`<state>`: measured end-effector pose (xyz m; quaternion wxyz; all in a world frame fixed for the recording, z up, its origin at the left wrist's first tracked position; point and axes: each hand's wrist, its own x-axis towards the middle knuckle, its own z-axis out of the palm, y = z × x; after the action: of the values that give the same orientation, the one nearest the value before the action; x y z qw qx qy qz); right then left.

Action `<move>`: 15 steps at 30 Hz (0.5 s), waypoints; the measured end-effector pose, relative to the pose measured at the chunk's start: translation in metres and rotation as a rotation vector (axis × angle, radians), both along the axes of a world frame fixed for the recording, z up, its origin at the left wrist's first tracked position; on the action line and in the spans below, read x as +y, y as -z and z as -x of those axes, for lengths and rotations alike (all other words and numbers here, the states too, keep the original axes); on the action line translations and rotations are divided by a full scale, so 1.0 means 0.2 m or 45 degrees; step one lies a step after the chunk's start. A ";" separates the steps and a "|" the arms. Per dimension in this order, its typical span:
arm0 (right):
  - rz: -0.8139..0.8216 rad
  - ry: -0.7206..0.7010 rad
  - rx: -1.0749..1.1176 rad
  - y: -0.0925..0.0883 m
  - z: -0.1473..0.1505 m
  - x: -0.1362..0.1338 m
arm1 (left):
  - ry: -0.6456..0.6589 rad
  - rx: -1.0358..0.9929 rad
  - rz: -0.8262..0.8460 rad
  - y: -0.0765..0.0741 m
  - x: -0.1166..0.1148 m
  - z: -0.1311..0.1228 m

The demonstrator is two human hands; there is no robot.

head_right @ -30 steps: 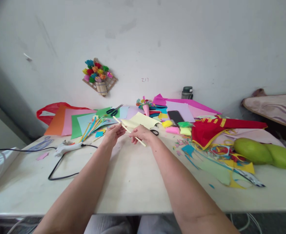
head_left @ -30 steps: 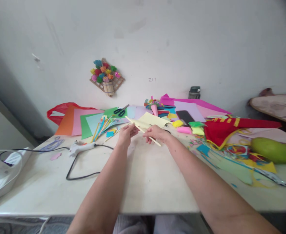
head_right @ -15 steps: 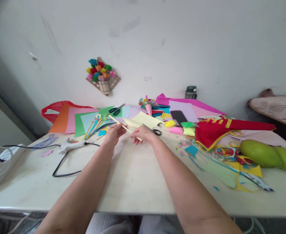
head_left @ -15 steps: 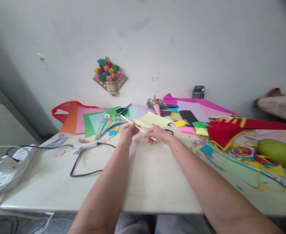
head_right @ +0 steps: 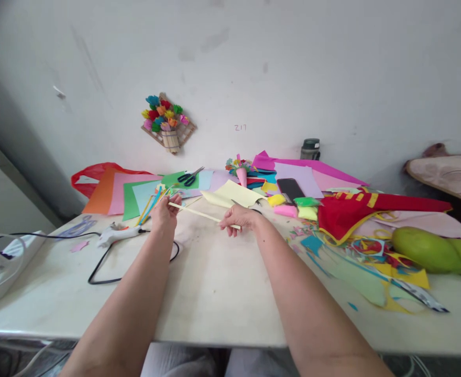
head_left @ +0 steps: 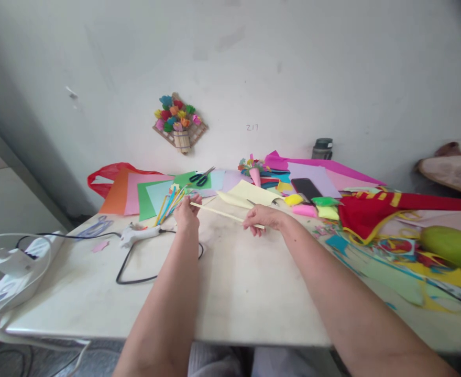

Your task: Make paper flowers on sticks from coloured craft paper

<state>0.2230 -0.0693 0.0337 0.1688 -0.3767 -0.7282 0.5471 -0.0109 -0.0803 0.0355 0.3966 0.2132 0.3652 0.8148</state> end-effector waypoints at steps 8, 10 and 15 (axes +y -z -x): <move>0.036 0.393 0.205 0.04 0.03 0.02 | 0.109 0.353 0.253 0.00 0.00 -0.04; 0.031 0.412 0.225 0.04 0.07 0.01 | 0.262 0.459 0.321 0.02 0.00 -0.12; 0.037 0.388 0.196 0.05 0.16 -0.02 | 0.641 0.751 0.411 0.06 -0.03 -0.28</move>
<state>0.1910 -0.0726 0.0228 0.2994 -0.4420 -0.6397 0.5529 0.0449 -0.0859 0.0225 0.4902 0.4550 0.5225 0.5289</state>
